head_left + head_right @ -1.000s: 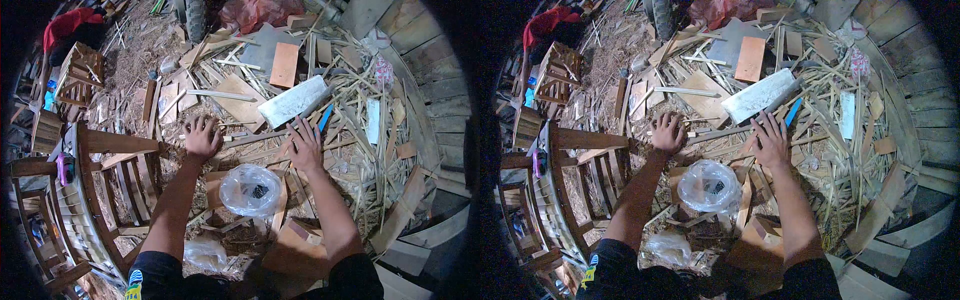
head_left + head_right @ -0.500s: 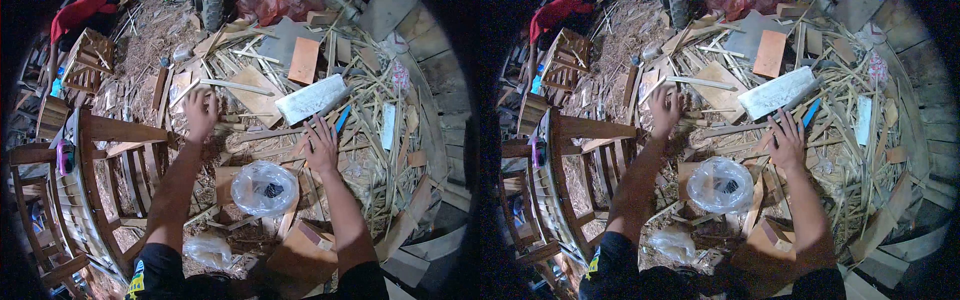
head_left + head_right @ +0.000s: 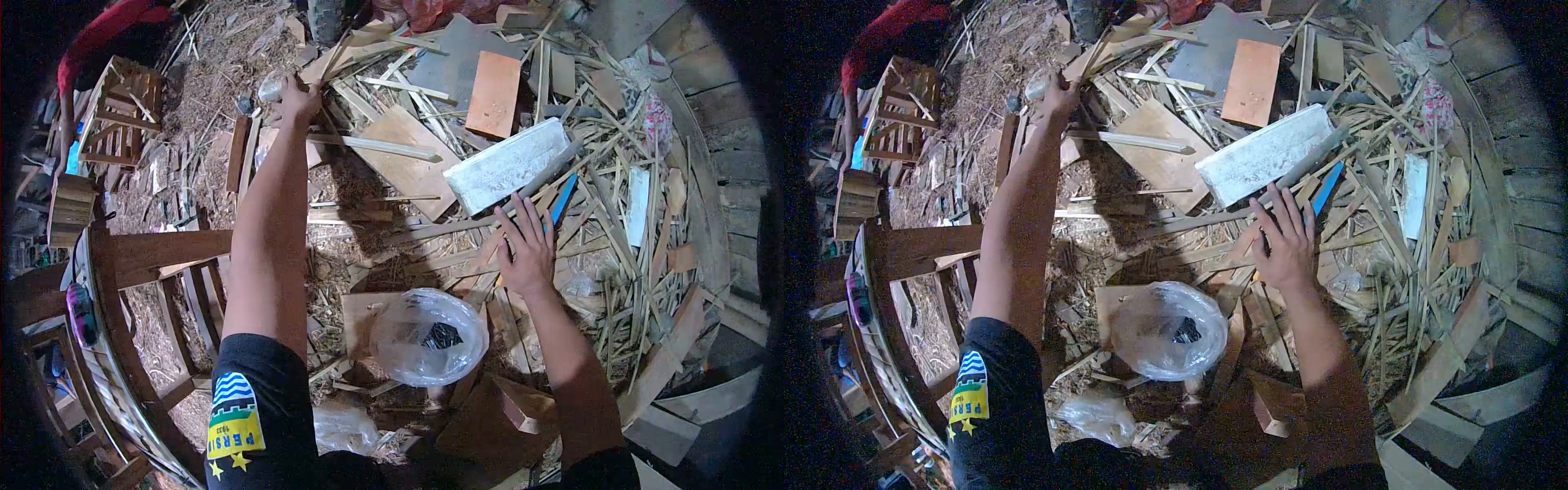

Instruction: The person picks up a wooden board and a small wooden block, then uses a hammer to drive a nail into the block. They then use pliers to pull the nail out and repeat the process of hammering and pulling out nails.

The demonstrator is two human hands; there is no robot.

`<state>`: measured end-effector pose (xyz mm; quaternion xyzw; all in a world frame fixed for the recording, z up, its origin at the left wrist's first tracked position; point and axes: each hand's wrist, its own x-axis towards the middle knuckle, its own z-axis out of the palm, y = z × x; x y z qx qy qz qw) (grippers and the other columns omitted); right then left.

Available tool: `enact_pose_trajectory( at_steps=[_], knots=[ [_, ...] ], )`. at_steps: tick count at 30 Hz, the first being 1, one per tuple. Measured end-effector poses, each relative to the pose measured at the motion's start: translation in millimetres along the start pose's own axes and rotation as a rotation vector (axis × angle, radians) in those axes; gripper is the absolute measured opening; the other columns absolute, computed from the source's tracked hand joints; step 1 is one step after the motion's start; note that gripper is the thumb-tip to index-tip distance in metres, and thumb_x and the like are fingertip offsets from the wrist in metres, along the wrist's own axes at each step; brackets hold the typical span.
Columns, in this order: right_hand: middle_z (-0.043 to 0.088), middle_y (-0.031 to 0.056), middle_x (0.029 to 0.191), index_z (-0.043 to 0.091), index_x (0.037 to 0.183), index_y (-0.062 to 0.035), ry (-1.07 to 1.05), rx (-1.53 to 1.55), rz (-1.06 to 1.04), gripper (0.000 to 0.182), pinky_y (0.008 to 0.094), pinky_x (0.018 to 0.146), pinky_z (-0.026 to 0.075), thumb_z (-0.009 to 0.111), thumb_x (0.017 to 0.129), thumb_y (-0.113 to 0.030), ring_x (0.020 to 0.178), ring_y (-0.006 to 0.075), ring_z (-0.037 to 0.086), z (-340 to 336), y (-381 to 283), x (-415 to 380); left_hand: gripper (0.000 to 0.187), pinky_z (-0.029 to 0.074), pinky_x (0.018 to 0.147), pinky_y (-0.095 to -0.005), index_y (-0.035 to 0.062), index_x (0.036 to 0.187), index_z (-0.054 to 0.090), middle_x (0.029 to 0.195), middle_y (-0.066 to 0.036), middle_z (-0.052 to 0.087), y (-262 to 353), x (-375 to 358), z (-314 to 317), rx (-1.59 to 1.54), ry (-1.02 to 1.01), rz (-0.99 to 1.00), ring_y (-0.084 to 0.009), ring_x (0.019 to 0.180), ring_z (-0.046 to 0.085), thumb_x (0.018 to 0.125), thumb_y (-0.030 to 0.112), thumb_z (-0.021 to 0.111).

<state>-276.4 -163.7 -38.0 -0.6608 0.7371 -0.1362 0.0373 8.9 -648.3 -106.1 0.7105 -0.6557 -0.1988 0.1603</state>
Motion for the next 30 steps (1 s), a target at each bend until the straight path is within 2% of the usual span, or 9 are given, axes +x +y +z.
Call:
enact_pose_trajectory(
  at_steps=[4, 6, 9, 14, 19, 23, 24, 28, 30],
  knots=[
    [0.038, 0.0123, 0.162, 0.054, 0.147, -0.0199, 0.004, -0.003, -0.005, 0.062, 0.0599, 0.121, 0.021, 0.064, 0.086, -0.017, 0.149, 0.0342, 0.035, -2.5, -1.6, 0.0, 0.081, 0.020, 0.109, -0.0798, 0.0213, 0.154, 0.040, 0.166, -0.013, 0.029, -3.0, -4.2, 3.2, 0.027, 0.106, 0.117, -0.0520, 0.148, 0.025, 0.087, 0.054, 0.071],
    [0.038, 0.0126, 0.162, 0.054, 0.147, -0.0196, 0.010, 0.000, -0.003, 0.062, 0.0597, 0.121, 0.021, 0.063, 0.086, -0.017, 0.149, 0.0342, 0.035, -2.3, -2.0, 0.4, 0.055, 0.048, 0.102, -0.0474, 0.0075, 0.119, 0.066, 0.112, -0.015, 0.073, -19.6, 12.6, 9.7, 0.110, 0.274, 0.284, -0.0347, 0.111, 0.068, 0.084, 0.050, 0.074],
    [0.039, 0.0128, 0.161, 0.054, 0.147, -0.0193, 0.018, 0.010, -0.003, 0.061, 0.0594, 0.121, 0.020, 0.063, 0.087, -0.017, 0.149, 0.0344, 0.035, -3.6, -3.4, -1.0, 0.050, 0.055, 0.089, -0.0415, 0.0063, 0.115, 0.070, 0.105, -0.017, 0.075, 0.5, -2.3, -22.0, 0.166, 0.239, 0.235, -0.0350, 0.104, 0.070, 0.083, 0.044, 0.077],
    [0.039, 0.0123, 0.161, 0.054, 0.147, -0.0191, 0.044, 0.016, -0.017, 0.061, 0.0593, 0.120, 0.021, 0.062, 0.087, -0.017, 0.149, 0.0346, 0.035, -3.6, -2.5, -1.6, 0.038, 0.054, 0.083, -0.0443, 0.0085, 0.105, 0.075, 0.095, -0.017, 0.075, 23.4, -27.2, -45.5, 0.201, 0.154, 0.251, -0.0340, 0.092, 0.072, 0.084, 0.040, 0.077],
    [0.039, 0.0118, 0.161, 0.055, 0.147, -0.0188, 0.046, 0.035, -0.012, 0.059, 0.0590, 0.120, 0.023, 0.061, 0.088, -0.018, 0.148, 0.0345, 0.036, -4.5, -3.0, -2.7, 0.028, 0.054, 0.081, -0.0438, 0.0076, 0.101, 0.073, 0.105, -0.017, 0.073, 3.7, -47.3, -35.5, -0.218, 0.249, 0.488, -0.0342, 0.093, 0.070, 0.082, 0.026, 0.081],
    [0.037, 0.0108, 0.162, 0.055, 0.146, -0.0198, 0.054, 0.002, -0.017, 0.058, 0.0584, 0.120, 0.023, 0.061, 0.088, -0.019, 0.148, 0.0338, 0.036, -3.3, -1.8, -4.0, 0.014, 0.050, 0.083, -0.0470, 0.0064, 0.092, 0.072, 0.104, -0.018, 0.070, -7.4, -36.7, 8.2, -0.546, 0.423, 0.275, -0.0389, 0.094, 0.066, 0.081, 0.015, 0.078],
    [0.037, 0.0105, 0.163, 0.055, 0.147, -0.0208, 0.054, 0.007, -0.019, 0.059, 0.0581, 0.121, 0.022, 0.061, 0.088, -0.020, 0.149, 0.0336, 0.036, -4.2, -1.3, -4.1, 0.015, 0.047, 0.090, -0.0506, 0.0079, 0.100, 0.072, 0.111, -0.018, 0.069, 19.4, -86.0, -42.7, -0.040, 0.126, 0.336, -0.0427, 0.103, 0.063, 0.085, 0.012, 0.072],
    [0.036, 0.0100, 0.163, 0.054, 0.148, -0.0216, 0.060, 0.034, -0.018, 0.060, 0.0580, 0.122, 0.021, 0.062, 0.088, -0.020, 0.149, 0.0334, 0.035, -2.1, -0.1, -3.7, 0.037, 0.046, 0.099, -0.0548, 0.0147, 0.125, 0.065, 0.115, -0.015, 0.069, 31.8, -108.8, -32.3, -0.110, 0.416, 0.213, -0.0377, 0.110, 0.064, 0.088, 0.011, 0.065],
    [0.035, 0.0093, 0.164, 0.053, 0.148, -0.0222, 0.058, 0.009, -0.019, 0.062, 0.0580, 0.122, 0.020, 0.063, 0.087, -0.020, 0.149, 0.0326, 0.034, -1.6, 0.6, -5.0, 0.040, 0.047, 0.099, -0.0555, 0.0165, 0.130, 0.062, 0.118, -0.015, 0.068, 22.9, -98.6, -32.7, 0.096, 0.326, 0.304, -0.0374, 0.111, 0.064, 0.090, 0.014, 0.064]
  ],
)
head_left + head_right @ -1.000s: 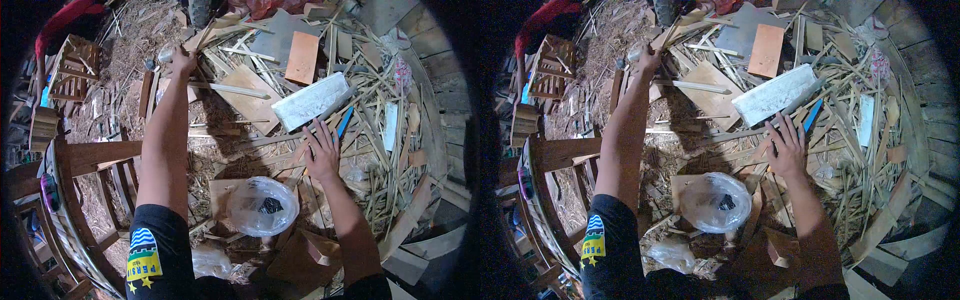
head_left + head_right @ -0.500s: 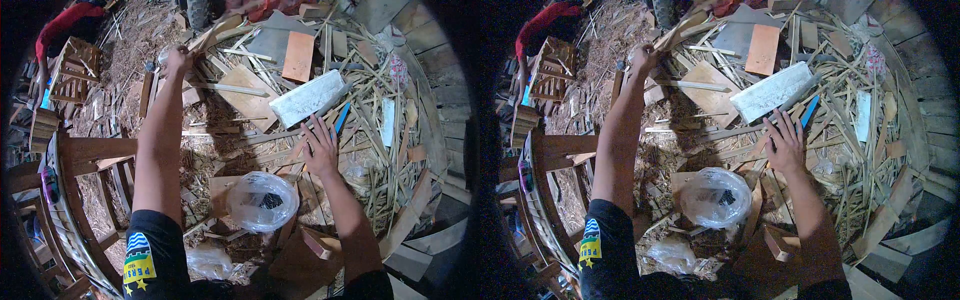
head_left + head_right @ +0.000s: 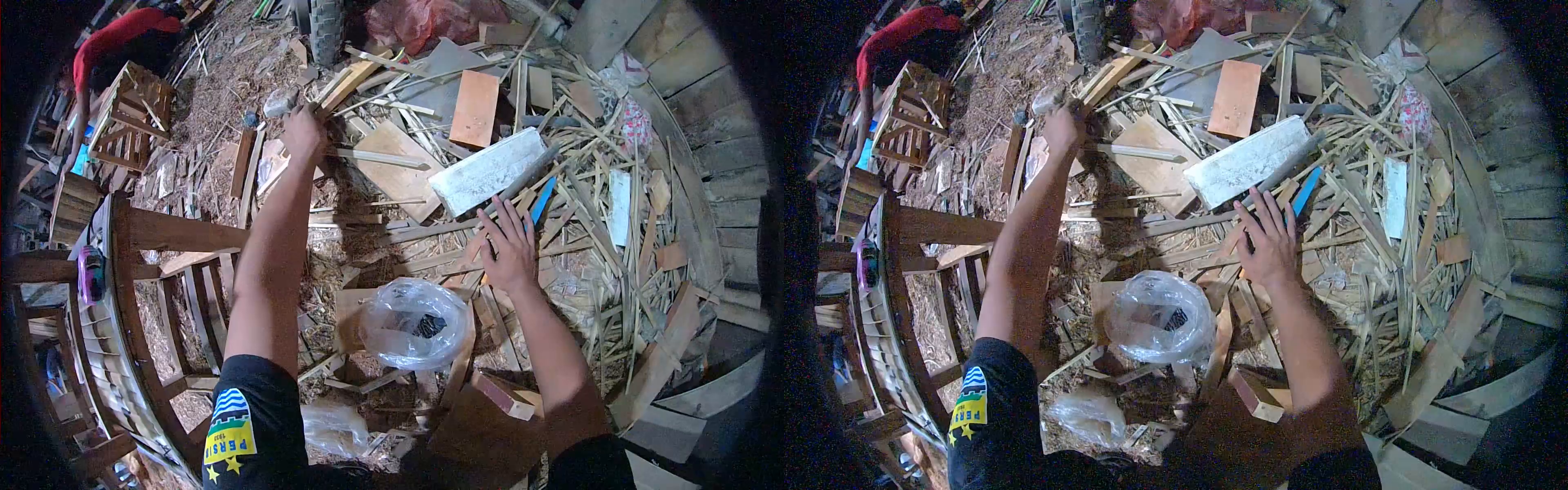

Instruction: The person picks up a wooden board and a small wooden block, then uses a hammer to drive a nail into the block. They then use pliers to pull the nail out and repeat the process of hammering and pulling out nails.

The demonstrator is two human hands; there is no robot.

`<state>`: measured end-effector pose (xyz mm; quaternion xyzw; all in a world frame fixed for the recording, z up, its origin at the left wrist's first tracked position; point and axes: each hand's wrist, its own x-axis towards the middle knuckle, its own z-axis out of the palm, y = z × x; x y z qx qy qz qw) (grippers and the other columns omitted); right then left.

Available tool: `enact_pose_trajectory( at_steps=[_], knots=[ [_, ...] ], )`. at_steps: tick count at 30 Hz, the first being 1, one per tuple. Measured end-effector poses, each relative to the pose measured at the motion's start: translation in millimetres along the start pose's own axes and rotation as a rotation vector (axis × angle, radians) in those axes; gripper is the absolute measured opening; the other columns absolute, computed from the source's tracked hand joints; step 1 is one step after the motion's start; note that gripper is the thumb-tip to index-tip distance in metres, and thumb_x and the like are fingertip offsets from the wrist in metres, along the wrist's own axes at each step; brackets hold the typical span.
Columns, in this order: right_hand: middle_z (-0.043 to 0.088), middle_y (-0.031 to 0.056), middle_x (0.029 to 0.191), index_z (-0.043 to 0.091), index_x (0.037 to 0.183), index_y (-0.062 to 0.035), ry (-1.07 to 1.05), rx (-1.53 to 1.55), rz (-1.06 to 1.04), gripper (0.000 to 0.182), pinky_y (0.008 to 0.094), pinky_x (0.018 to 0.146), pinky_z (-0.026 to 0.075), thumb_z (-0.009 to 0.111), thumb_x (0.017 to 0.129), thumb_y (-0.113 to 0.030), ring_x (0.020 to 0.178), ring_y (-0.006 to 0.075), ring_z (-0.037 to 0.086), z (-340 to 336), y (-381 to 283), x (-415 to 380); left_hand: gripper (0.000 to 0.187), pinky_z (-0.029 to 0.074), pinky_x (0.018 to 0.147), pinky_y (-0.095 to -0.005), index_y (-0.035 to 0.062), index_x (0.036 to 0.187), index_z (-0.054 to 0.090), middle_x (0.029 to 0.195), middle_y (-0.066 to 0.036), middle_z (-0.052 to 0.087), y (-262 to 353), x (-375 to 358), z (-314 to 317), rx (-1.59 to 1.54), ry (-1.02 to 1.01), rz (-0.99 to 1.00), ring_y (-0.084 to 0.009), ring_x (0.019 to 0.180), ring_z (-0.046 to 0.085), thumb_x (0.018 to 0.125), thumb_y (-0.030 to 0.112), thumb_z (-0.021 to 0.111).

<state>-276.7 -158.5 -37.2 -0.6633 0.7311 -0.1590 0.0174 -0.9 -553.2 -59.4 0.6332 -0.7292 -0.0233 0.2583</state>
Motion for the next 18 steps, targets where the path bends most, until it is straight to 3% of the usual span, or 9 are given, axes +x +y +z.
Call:
enact_pose_trajectory(
  at_steps=[2, 4, 5, 7, 8, 9, 11, 12, 18],
  knots=[
    [0.035, 0.0090, 0.164, 0.053, 0.148, -0.0224, -0.004, 0.010, 0.014, 0.062, 0.0580, 0.122, 0.020, 0.063, 0.087, -0.020, 0.150, 0.0321, 0.034, -0.4, -2.1, -1.6, 0.044, 0.047, 0.098, -0.0563, 0.0183, 0.136, 0.059, 0.121, -0.015, 0.068, -6.1, 1.5, -8.3, 0.176, -0.113, 0.129, -0.0370, 0.111, 0.064, 0.092, 0.016, 0.063],
    [0.035, 0.0087, 0.164, 0.054, 0.148, -0.0226, -0.002, 0.024, 0.017, 0.062, 0.0579, 0.122, 0.019, 0.063, 0.088, -0.020, 0.150, 0.0312, 0.034, -1.5, -3.1, -1.0, 0.047, 0.051, 0.093, -0.0518, 0.0120, 0.128, 0.066, 0.120, -0.020, 0.067, -18.1, 4.3, -8.4, 0.320, -0.169, 0.152, -0.0444, 0.109, 0.063, 0.091, 0.041, 0.069],
    [0.035, 0.0087, 0.164, 0.054, 0.148, -0.0226, -0.001, 0.023, 0.021, 0.062, 0.0579, 0.122, 0.019, 0.063, 0.088, -0.020, 0.150, 0.0312, 0.034, -2.1, -2.9, -1.5, 0.047, 0.051, 0.093, -0.0518, 0.0120, 0.128, 0.066, 0.120, -0.020, 0.067, -22.8, 3.0, -6.9, 0.318, -0.170, 0.155, -0.0444, 0.109, 0.063, 0.091, 0.041, 0.069],
    [0.037, 0.0091, 0.163, 0.054, 0.148, -0.0223, 0.019, 0.028, 0.004, 0.061, 0.0578, 0.122, 0.019, 0.063, 0.088, -0.020, 0.150, 0.0315, 0.034, -2.2, -3.0, -0.9, 0.045, 0.051, 0.093, -0.0509, 0.0109, 0.125, 0.067, 0.114, -0.018, 0.070, -27.4, -1.2, -2.4, -0.035, -0.002, 0.139, -0.0420, 0.111, 0.064, 0.091, 0.041, 0.070],
    [0.038, 0.0096, 0.162, 0.055, 0.147, -0.0219, 0.008, 0.020, 0.008, 0.059, 0.0573, 0.123, 0.019, 0.062, 0.088, -0.020, 0.150, 0.0320, 0.034, -2.8, -2.4, -1.2, 0.033, 0.052, 0.090, -0.0522, 0.0118, 0.121, 0.070, 0.111, -0.019, 0.071, -28.6, -12.2, 3.2, -0.056, 0.015, 0.089, -0.0424, 0.112, 0.063, 0.092, 0.026, 0.067],
    [0.038, 0.0096, 0.162, 0.055, 0.147, -0.0219, 0.006, 0.021, 0.014, 0.059, 0.0573, 0.123, 0.019, 0.062, 0.088, -0.020, 0.150, 0.0320, 0.034, -2.4, -2.8, -2.4, 0.033, 0.052, 0.090, -0.0522, 0.0118, 0.121, 0.070, 0.111, -0.019, 0.071, -22.7, -18.8, -8.1, -0.056, 0.010, 0.093, -0.0424, 0.112, 0.063, 0.092, 0.026, 0.067],
    [0.036, 0.0086, 0.164, 0.054, 0.148, -0.0214, 0.009, 0.021, 0.012, 0.060, 0.0549, 0.124, 0.018, 0.062, 0.089, -0.019, 0.151, 0.0314, 0.032, -1.3, -2.5, -3.4, 0.038, 0.053, 0.089, -0.0508, 0.0104, 0.121, 0.069, 0.106, -0.021, 0.072, -12.1, -31.7, -29.4, -0.149, -0.209, -0.055, -0.0416, 0.105, 0.067, 0.089, 0.030, 0.073],
    [0.036, 0.0080, 0.163, 0.053, 0.149, -0.0225, 0.016, 0.032, 0.012, 0.060, 0.0548, 0.124, 0.019, 0.063, 0.089, -0.020, 0.151, 0.0310, 0.032, -1.0, -2.3, -4.0, 0.039, 0.054, 0.085, -0.0488, 0.0102, 0.119, 0.070, 0.105, -0.022, 0.073, 4.4, -52.1, -47.5, -0.180, -0.089, -0.102, -0.0401, 0.099, 0.070, 0.088, 0.033, 0.076],
    [0.035, 0.0080, 0.164, 0.053, 0.148, -0.0231, 0.037, 0.011, -0.002, 0.058, 0.0565, 0.123, 0.020, 0.061, 0.091, -0.022, 0.150, 0.0316, 0.034, 3.3, -4.8, -7.1, 0.038, 0.055, 0.083, -0.0459, 0.0105, 0.117, 0.075, 0.104, -0.020, 0.075, 25.5, -90.1, -81.8, -0.184, -0.027, -0.250, -0.0362, 0.098, 0.072, 0.087, 0.033, 0.080]
  ],
)
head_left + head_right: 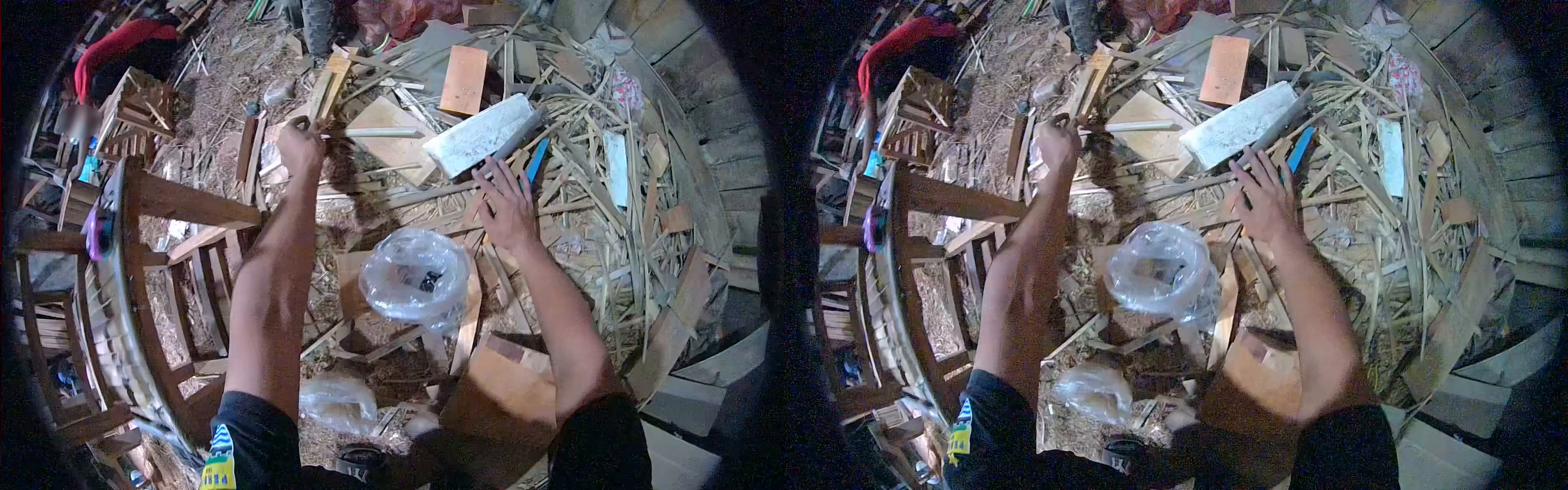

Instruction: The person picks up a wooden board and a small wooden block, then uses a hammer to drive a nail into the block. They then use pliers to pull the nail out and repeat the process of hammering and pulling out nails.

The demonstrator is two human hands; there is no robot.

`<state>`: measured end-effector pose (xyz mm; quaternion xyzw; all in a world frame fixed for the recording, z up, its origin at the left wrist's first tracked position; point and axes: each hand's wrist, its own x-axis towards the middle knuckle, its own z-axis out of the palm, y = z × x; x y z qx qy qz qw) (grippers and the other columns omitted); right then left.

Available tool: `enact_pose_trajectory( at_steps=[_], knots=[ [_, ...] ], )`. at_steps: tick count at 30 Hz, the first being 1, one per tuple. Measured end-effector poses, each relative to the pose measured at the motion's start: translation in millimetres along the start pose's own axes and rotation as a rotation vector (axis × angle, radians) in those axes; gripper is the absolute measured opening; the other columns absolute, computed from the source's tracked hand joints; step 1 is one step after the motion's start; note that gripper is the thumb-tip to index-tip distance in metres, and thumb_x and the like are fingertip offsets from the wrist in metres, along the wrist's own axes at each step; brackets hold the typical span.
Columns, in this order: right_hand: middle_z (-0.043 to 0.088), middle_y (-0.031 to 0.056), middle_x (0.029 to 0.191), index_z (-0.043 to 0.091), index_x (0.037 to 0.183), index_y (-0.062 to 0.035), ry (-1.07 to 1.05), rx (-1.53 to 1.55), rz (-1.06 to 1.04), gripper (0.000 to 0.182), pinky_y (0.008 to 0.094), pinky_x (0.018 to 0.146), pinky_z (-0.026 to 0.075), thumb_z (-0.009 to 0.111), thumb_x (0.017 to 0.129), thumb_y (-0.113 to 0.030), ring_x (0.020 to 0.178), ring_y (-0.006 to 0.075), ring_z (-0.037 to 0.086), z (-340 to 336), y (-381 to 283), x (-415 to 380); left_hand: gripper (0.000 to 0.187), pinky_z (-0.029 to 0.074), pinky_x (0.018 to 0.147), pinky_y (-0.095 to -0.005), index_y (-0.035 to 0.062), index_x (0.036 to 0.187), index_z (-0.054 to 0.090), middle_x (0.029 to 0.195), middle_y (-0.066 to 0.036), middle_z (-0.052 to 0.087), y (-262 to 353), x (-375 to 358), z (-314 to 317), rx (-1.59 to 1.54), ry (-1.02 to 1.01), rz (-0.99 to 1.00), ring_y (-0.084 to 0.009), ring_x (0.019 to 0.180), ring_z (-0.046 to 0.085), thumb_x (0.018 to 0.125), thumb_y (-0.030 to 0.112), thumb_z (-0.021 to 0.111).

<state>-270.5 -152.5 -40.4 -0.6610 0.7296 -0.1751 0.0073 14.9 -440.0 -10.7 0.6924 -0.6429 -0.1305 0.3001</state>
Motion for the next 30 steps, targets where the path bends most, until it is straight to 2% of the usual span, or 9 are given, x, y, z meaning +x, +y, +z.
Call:
enact_pose_trajectory(
  at_steps=[3, 6, 9, 10, 14, 17, 22, 25, 30],
  knots=[
    [0.030, 0.0081, 0.166, 0.050, 0.151, -0.0236, 0.011, -0.040, 0.011, 0.059, 0.0586, 0.123, 0.016, 0.060, 0.092, -0.023, 0.152, 0.0319, 0.029, -1.1, 7.4, -5.3, 0.035, 0.055, 0.080, -0.0434, 0.0089, 0.118, 0.072, 0.096, -0.016, 0.076, 18.3, -40.7, -41.5, -0.096, -0.032, -0.046, -0.0310, 0.089, 0.073, 0.090, 0.028, 0.078],
    [0.027, 0.0110, 0.168, 0.045, 0.155, -0.0239, -0.336, 0.012, 0.023, 0.061, 0.0549, 0.125, 0.014, 0.060, 0.095, -0.021, 0.155, 0.0323, 0.023, -27.4, 9.3, 7.8, 0.035, 0.054, 0.074, -0.0388, 0.0094, 0.119, 0.070, 0.085, -0.011, 0.075, 13.3, -73.5, -57.8, -0.166, -0.039, -0.074, -0.0203, 0.075, 0.070, 0.089, 0.025, 0.079],
    [0.030, 0.0157, 0.166, 0.047, 0.154, -0.0209, -0.222, 0.217, 0.021, 0.056, 0.0508, 0.126, 0.015, 0.059, 0.099, -0.021, 0.156, 0.0342, 0.019, -54.6, 37.7, 5.1, 0.030, 0.054, 0.077, -0.0419, 0.0125, 0.113, 0.074, 0.088, -0.014, 0.075, 28.8, -106.3, -101.4, -0.120, -0.054, 0.030, -0.0275, 0.082, 0.073, 0.086, 0.024, 0.080],
    [0.036, 0.0192, 0.162, 0.049, 0.152, -0.0154, -0.089, 0.286, 0.102, 0.052, 0.0441, 0.121, 0.029, 0.060, 0.101, -0.020, 0.152, 0.0328, 0.030, -70.1, 34.8, -10.1, 0.030, 0.054, 0.079, -0.0424, 0.0140, 0.112, 0.075, 0.092, -0.016, 0.075, 27.8, -115.3, -107.6, -0.159, -0.058, 0.068, -0.0316, 0.086, 0.072, 0.085, 0.026, 0.081],
    [0.063, 0.0206, 0.138, 0.061, 0.138, -0.0035, -0.089, 0.592, 0.235, 0.041, 0.0354, 0.109, 0.043, 0.063, 0.101, -0.021, 0.128, 0.0260, 0.061, -135.7, 33.9, -74.0, 0.033, 0.054, 0.080, -0.0420, 0.0144, 0.113, 0.075, 0.097, -0.016, 0.074, 41.5, -152.9, -141.8, -0.186, -0.125, 0.147, -0.0315, 0.089, 0.072, 0.083, 0.029, 0.083],
    [0.069, 0.0179, 0.129, 0.063, 0.135, -0.0006, -0.029, 0.664, 0.327, 0.035, 0.0301, 0.102, 0.047, 0.059, 0.104, -0.017, 0.118, 0.0211, 0.064, -193.3, -7.6, -130.7, 0.035, 0.053, 0.080, -0.0417, 0.0142, 0.113, 0.075, 0.100, -0.015, 0.073, 57.1, -179.7, -175.7, -0.235, -0.244, 0.316, -0.0308, 0.087, 0.070, 0.082, 0.028, 0.084],
    [0.067, 0.0107, 0.133, 0.054, 0.145, -0.0047, 0.028, 1.004, 0.459, 0.044, 0.0377, 0.097, 0.054, 0.050, 0.109, -0.030, 0.118, 0.0218, 0.065, -207.9, -30.0, -206.5, 0.044, 0.055, 0.075, -0.0368, 0.0097, 0.111, 0.076, 0.092, -0.012, 0.075, 85.0, -225.4, -224.1, -0.289, -0.399, 0.626, -0.0218, 0.079, 0.070, 0.075, 0.029, 0.090],
    [0.067, 0.0086, 0.127, 0.058, 0.142, -0.0055, 0.171, 1.094, 0.556, 0.040, 0.0306, 0.083, 0.056, 0.051, 0.109, -0.027, 0.107, 0.0146, 0.066, -242.9, -49.8, -230.6, 0.043, 0.055, 0.078, -0.0366, 0.0078, 0.112, 0.075, 0.096, -0.014, 0.075, 98.1, -261.8, -236.7, -0.341, -0.439, 0.791, -0.0232, 0.084, 0.070, 0.075, 0.025, 0.089],
    [0.058, 0.0071, 0.135, 0.051, 0.141, -0.0137, 0.257, 1.749, 0.690, 0.064, 0.0462, 0.100, 0.050, 0.053, 0.099, -0.062, 0.119, 0.0257, 0.059, -268.4, -66.7, -253.1, 0.041, 0.054, 0.079, -0.0374, 0.0064, 0.113, 0.075, 0.102, -0.015, 0.074, 108.3, -329.3, -254.5, -0.406, -0.689, 0.807, -0.0211, 0.089, 0.068, 0.079, 0.025, 0.088]
  ],
)
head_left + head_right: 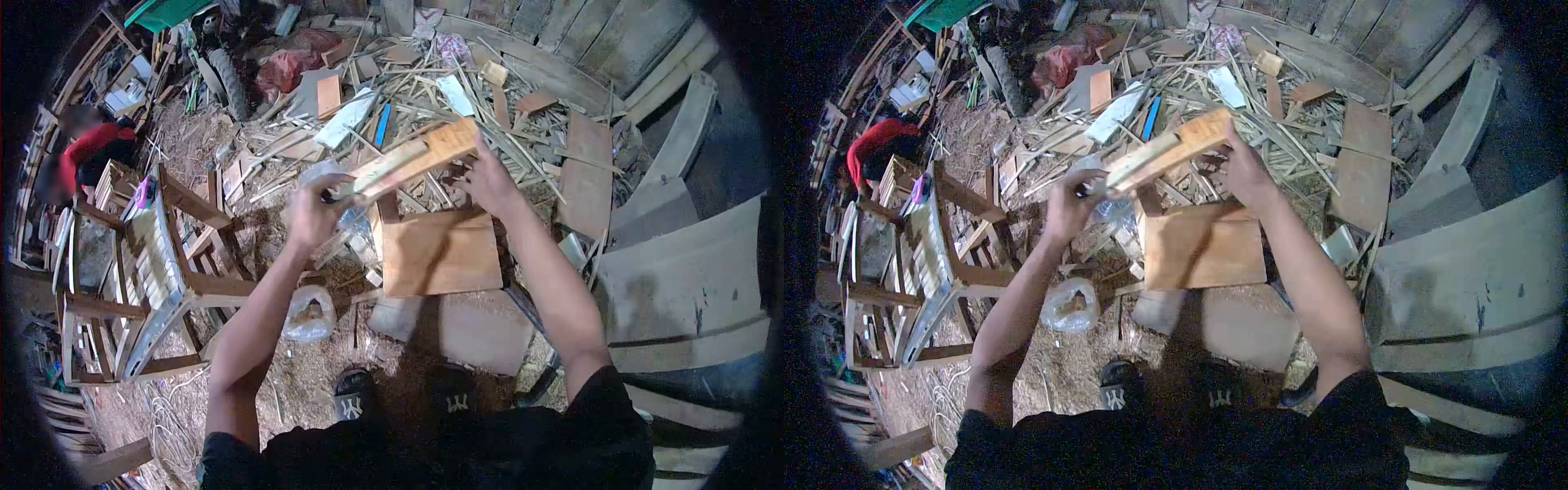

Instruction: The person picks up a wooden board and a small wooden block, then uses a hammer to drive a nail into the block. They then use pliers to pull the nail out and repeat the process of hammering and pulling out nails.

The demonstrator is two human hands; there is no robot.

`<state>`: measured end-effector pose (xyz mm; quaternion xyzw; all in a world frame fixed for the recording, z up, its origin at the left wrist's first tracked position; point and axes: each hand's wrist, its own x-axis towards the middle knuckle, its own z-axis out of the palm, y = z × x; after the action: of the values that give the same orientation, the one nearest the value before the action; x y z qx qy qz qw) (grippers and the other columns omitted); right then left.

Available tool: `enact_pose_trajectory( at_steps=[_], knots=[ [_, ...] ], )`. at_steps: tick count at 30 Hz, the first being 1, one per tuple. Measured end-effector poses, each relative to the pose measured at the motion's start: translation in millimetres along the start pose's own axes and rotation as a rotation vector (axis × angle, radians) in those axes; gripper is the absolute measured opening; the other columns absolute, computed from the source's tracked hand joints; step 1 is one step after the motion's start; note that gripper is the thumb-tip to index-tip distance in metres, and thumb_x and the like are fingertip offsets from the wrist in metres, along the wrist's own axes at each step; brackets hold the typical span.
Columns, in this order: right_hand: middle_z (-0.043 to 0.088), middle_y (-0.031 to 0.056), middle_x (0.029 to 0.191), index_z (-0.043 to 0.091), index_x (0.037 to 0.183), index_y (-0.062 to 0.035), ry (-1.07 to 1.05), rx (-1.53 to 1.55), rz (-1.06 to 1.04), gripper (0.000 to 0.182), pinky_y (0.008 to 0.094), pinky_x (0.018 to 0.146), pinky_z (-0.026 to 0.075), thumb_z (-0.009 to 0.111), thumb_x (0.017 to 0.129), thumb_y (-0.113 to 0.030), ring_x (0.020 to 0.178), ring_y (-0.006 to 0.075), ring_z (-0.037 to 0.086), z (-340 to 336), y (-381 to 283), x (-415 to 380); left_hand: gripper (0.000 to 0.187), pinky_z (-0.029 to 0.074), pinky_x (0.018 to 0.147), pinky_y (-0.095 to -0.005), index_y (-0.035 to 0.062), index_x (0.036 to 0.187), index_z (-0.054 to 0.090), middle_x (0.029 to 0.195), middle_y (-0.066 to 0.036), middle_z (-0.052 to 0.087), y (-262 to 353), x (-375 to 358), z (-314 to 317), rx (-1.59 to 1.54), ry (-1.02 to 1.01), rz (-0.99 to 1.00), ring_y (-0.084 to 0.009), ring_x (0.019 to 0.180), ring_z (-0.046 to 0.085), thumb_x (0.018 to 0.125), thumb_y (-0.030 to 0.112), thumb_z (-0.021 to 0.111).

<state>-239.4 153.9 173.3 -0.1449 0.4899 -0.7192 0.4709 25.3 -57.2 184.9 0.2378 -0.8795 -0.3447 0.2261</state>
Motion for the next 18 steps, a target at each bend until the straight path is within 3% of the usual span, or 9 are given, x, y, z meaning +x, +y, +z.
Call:
enact_pose_trajectory(
  at_steps=[2, 3, 5, 7, 8, 9, 11, 12, 18],
  knots=[
    [0.058, 0.0093, 0.136, 0.050, 0.142, -0.0133, 0.103, 0.191, -0.074, 0.066, 0.0463, 0.100, 0.049, 0.054, 0.098, -0.062, 0.119, 0.0274, 0.059, 7.3, 12.8, -3.3, 0.038, 0.054, 0.079, -0.0361, 0.0067, 0.113, 0.075, 0.100, -0.012, 0.074, 32.5, -15.3, 10.2, -0.062, -0.057, -0.057, -0.0179, 0.088, 0.066, 0.080, 0.023, 0.088],
    [0.058, 0.0114, 0.136, 0.048, 0.142, -0.0129, 0.206, 0.385, -0.143, 0.068, 0.0463, 0.100, 0.048, 0.056, 0.097, -0.063, 0.119, 0.0291, 0.060, 9.9, 19.5, -4.4, 0.036, 0.055, 0.079, -0.0366, 0.0056, 0.110, 0.074, 0.099, -0.011, 0.074, 32.0, -17.8, 16.9, -0.069, -0.056, 0.051, -0.0160, 0.089, 0.066, 0.081, 0.022, 0.088],
    [0.057, 0.0176, 0.135, 0.048, 0.139, -0.0078, 0.259, 0.483, -0.188, 0.062, 0.0483, 0.102, 0.048, 0.055, 0.098, -0.053, 0.117, 0.0333, 0.061, 8.1, 26.1, -6.9, 0.035, 0.055, 0.077, -0.0379, 0.0055, 0.108, 0.074, 0.097, -0.012, 0.073, 28.5, -25.9, 29.7, -0.155, -0.102, 0.044, -0.0188, 0.084, 0.067, 0.083, 0.025, 0.086],
    [0.059, 0.0218, 0.131, 0.054, 0.128, -0.0009, 0.222, 0.666, -0.224, 0.051, 0.0516, 0.104, 0.047, 0.050, 0.100, -0.044, 0.115, 0.0364, 0.061, 15.2, 23.8, -15.4, 0.034, 0.055, 0.076, -0.0390, 0.0053, 0.108, 0.074, 0.093, -0.014, 0.073, 16.0, -33.1, 40.2, -0.101, -0.192, -0.028, -0.0224, 0.081, 0.068, 0.086, 0.030, 0.083],
    [0.062, 0.0239, 0.119, 0.057, 0.114, 0.0026, 0.286, 0.724, -0.229, 0.045, 0.0557, 0.105, 0.047, 0.049, 0.099, -0.039, 0.111, 0.0387, 0.062, 22.4, 20.9, -22.0, 0.035, 0.054, 0.075, -0.0400, 0.0051, 0.107, 0.075, 0.090, -0.016, 0.072, 8.4, -37.8, 44.6, -0.050, -0.284, -0.101, -0.0260, 0.078, 0.068, 0.090, 0.036, 0.079],
    [0.062, 0.0239, 0.119, 0.057, 0.114, 0.0026, 0.293, 0.727, -0.222, 0.045, 0.0557, 0.105, 0.047, 0.049, 0.099, -0.039, 0.111, 0.0387, 0.062, 20.1, 24.7, -24.3, 0.035, 0.054, 0.075, -0.0400, 0.0051, 0.107, 0.075, 0.090, -0.016, 0.072, 11.7, -40.5, 42.4, -0.050, -0.291, -0.108, -0.0260, 0.078, 0.068, 0.090, 0.036, 0.079],
    [0.064, 0.0197, 0.104, 0.058, 0.105, 0.0005, 0.240, 0.702, -0.200, 0.044, 0.0558, 0.102, 0.049, 0.049, 0.099, -0.042, 0.102, 0.0373, 0.063, 13.8, 22.3, -21.2, 0.044, 0.054, 0.075, -0.0442, 0.0041, 0.104, 0.075, 0.083, -0.022, 0.071, 17.7, -40.7, 37.4, 0.098, -0.414, -0.083, -0.0360, 0.076, 0.070, 0.095, 0.047, 0.070],
    [0.060, 0.0143, 0.090, 0.054, 0.108, -0.0038, 0.194, 0.714, -0.268, 0.043, 0.0592, 0.093, 0.052, 0.056, 0.097, -0.045, 0.088, 0.0362, 0.064, 10.4, 23.8, -17.3, 0.050, 0.054, 0.074, -0.0485, 0.0039, 0.103, 0.075, 0.080, -0.025, 0.069, 30.9, -40.5, 30.8, 0.121, -0.452, -0.099, -0.0420, 0.080, 0.070, 0.099, 0.051, 0.060],
    [0.057, 0.0112, 0.080, 0.054, 0.097, -0.0072, 0.285, 0.555, -0.348, 0.038, 0.0514, 0.079, 0.055, 0.055, 0.099, -0.045, 0.073, 0.0295, 0.059, 21.9, 7.4, -29.1, 0.055, 0.052, 0.071, -0.0578, 0.0005, 0.095, 0.070, 0.077, -0.031, 0.066, 48.7, -62.2, 51.8, 0.147, -0.357, -0.031, -0.0506, 0.078, 0.067, 0.105, 0.051, 0.049]
  ],
)
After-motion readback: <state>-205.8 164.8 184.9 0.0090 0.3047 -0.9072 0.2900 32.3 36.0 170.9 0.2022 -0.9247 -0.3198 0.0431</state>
